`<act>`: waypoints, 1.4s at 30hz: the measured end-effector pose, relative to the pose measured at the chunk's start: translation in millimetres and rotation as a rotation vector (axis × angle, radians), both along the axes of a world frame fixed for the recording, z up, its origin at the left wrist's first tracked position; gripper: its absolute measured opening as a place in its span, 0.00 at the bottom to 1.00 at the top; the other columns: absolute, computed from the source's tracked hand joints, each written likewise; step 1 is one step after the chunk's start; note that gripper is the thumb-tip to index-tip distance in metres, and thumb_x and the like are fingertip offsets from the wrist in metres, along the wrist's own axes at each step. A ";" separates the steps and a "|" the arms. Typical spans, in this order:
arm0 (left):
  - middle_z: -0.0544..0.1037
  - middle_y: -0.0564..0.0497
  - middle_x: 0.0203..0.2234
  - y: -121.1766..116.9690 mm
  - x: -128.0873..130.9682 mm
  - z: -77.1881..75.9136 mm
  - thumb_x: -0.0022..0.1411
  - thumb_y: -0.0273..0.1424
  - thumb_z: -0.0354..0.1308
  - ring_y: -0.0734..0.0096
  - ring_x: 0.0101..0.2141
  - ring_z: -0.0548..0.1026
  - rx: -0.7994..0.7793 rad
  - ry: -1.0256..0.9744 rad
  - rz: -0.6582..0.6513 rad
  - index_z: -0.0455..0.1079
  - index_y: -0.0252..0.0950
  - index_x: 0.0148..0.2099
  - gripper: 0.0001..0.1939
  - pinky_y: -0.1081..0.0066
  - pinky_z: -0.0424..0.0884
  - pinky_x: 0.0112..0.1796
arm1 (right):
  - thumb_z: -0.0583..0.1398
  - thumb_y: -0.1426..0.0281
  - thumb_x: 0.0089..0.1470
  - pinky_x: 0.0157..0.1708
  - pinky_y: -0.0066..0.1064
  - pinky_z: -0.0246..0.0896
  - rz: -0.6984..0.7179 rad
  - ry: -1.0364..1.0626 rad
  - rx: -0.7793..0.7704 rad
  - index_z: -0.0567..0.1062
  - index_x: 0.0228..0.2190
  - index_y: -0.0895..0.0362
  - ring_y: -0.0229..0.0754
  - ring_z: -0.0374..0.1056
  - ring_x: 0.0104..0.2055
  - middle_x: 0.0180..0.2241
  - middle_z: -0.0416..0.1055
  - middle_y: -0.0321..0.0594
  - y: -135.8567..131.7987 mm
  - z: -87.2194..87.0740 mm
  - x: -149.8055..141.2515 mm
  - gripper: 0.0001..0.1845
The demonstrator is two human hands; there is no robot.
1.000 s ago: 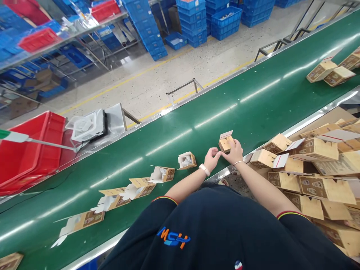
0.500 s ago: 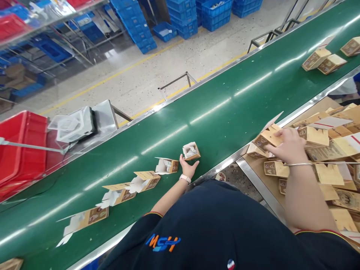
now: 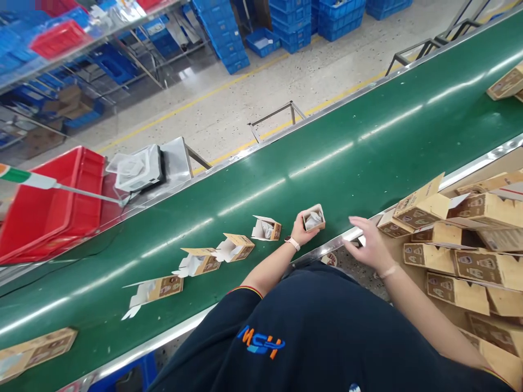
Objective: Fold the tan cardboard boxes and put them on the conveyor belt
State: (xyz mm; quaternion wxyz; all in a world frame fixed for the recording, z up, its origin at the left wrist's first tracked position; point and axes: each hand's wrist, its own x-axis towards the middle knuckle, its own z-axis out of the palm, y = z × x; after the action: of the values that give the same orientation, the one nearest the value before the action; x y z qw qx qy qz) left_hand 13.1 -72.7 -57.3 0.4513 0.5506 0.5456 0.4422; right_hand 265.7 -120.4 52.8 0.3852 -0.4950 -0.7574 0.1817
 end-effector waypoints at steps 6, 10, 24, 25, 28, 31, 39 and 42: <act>0.69 0.41 0.53 -21.5 -6.4 5.4 0.54 0.36 0.62 0.57 0.57 0.66 0.090 0.182 0.067 0.63 0.40 0.55 0.26 0.55 0.62 0.57 | 0.68 0.54 0.39 0.58 0.54 0.56 0.209 0.114 -0.357 0.58 0.59 0.56 0.59 0.56 0.61 0.59 0.59 0.53 69.6 -63.4 -40.0 0.49; 0.69 0.55 0.25 -47.2 19.4 8.3 0.54 0.38 0.63 0.70 0.29 0.71 -0.274 0.163 0.173 0.65 0.37 0.37 0.13 0.66 0.71 0.36 | 0.69 0.52 0.39 0.47 0.47 0.66 0.181 0.151 -0.400 0.70 0.45 0.54 0.53 0.68 0.47 0.45 0.70 0.46 65.0 -66.7 -40.9 0.34; 0.58 0.37 0.59 -9.8 44.2 12.8 0.42 0.39 0.72 0.49 0.61 0.59 0.131 0.218 0.221 0.51 0.38 0.61 0.48 0.50 0.57 0.60 | 0.67 0.47 0.38 0.57 0.57 0.53 -0.170 0.105 -0.024 0.52 0.57 0.57 0.62 0.48 0.63 0.59 0.49 0.59 84.4 -87.4 -27.4 0.53; 0.55 0.36 0.62 1.6 45.8 13.9 0.43 0.40 0.72 0.48 0.63 0.55 0.154 0.202 0.192 0.48 0.38 0.63 0.51 0.49 0.56 0.60 | 0.66 0.48 0.39 0.59 0.58 0.50 -0.145 0.080 -0.009 0.51 0.57 0.57 0.62 0.46 0.64 0.60 0.48 0.59 89.9 -88.5 -28.6 0.52; 0.54 0.38 0.65 42.8 48.0 22.3 0.43 0.41 0.71 0.48 0.64 0.54 0.160 0.128 0.062 0.46 0.40 0.66 0.53 0.49 0.57 0.60 | 0.63 0.51 0.46 0.60 0.62 0.46 -0.220 0.048 0.028 0.50 0.58 0.56 0.64 0.41 0.66 0.62 0.45 0.61 84.9 -96.6 -36.5 0.47; 0.65 0.41 0.59 68.9 49.2 30.9 0.43 0.43 0.71 0.50 0.59 0.63 0.148 0.076 -0.092 0.57 0.41 0.62 0.45 0.50 0.61 0.58 | 0.61 0.53 0.49 0.60 0.64 0.44 -0.250 0.038 0.001 0.52 0.59 0.55 0.65 0.40 0.67 0.62 0.48 0.59 67.9 -106.8 -41.9 0.42; 0.73 0.44 0.53 49.5 52.5 34.7 0.51 0.42 0.65 0.49 0.61 0.59 0.278 0.444 -0.277 0.72 0.45 0.51 0.24 0.49 0.56 0.58 | 0.58 0.54 0.50 0.60 0.61 0.48 0.025 0.071 -0.086 0.74 0.44 0.52 0.59 0.58 0.61 0.50 0.71 0.48 92.3 -105.6 -7.0 0.22; 0.76 0.46 0.50 59.7 59.6 34.3 0.57 0.39 0.62 0.50 0.61 0.60 0.269 0.456 -0.289 0.76 0.45 0.41 0.10 0.46 0.55 0.56 | 0.55 0.55 0.54 0.59 0.56 0.54 -0.040 0.197 -0.082 0.76 0.32 0.52 0.53 0.67 0.53 0.43 0.74 0.45 100.2 -100.8 -11.4 0.16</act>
State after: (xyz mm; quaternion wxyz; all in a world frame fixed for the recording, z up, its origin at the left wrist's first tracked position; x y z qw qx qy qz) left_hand 72.7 -13.0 -23.1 0.2983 0.7625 0.4854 0.3065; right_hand 254.2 -20.2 -48.0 0.4407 -0.5051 -0.6977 0.2528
